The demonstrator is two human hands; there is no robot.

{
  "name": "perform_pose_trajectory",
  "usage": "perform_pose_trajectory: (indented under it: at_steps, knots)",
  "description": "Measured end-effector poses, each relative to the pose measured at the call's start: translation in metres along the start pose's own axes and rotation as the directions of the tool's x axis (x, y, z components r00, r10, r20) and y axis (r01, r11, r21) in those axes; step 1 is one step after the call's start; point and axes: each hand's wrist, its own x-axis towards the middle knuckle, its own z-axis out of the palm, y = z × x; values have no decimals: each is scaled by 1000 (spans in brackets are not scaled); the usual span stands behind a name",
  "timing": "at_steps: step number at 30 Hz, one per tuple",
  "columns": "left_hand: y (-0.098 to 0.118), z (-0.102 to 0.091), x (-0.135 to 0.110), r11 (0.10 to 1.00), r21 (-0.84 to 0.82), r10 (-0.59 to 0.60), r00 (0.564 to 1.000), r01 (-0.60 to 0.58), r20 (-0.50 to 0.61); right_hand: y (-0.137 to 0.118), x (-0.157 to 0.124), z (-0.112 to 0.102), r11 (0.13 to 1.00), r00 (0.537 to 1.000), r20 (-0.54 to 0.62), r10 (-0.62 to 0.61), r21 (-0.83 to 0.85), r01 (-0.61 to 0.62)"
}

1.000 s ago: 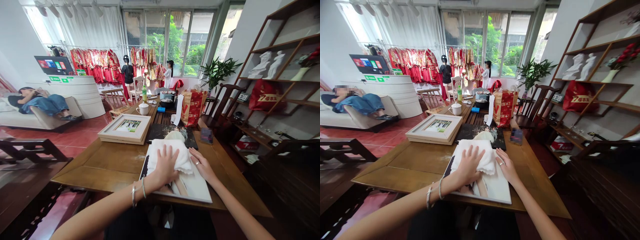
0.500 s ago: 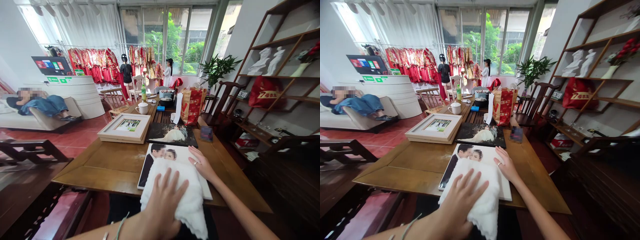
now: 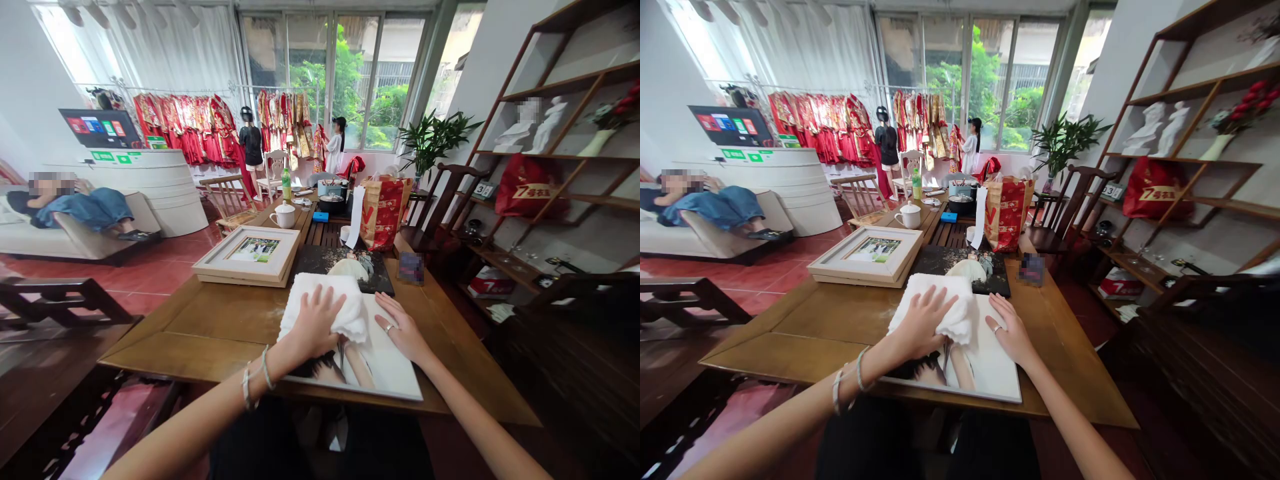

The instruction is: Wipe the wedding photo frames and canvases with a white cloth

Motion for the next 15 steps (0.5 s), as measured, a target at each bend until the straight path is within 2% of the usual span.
perform_pose_trajectory:
  at_steps: [5, 8, 9, 11, 15]
  knots:
    - [33, -8, -69, 996, -64, 71, 989, -63, 132, 2, 0, 1, 1000, 1000, -6, -4, -8, 4]
    - [45, -19, -96, 988, -84, 150, 939, -130, 310, 4, 0, 2, 1000, 1000, -16, -17, 8, 17]
    - [45, -21, -99, 985, -90, 169, 931, -148, 324, 4, -1, 2, 1000, 1000, -19, -19, 10, 19]
    - [39, -23, -95, 980, -100, 195, 944, -175, 267, 4, -1, 2, 1000, 1000, -21, -15, 5, 16]
    - [13, -15, -56, 980, -104, 185, 973, -172, 139, 2, 0, 1, 1000, 1000, -7, -2, -10, 2]
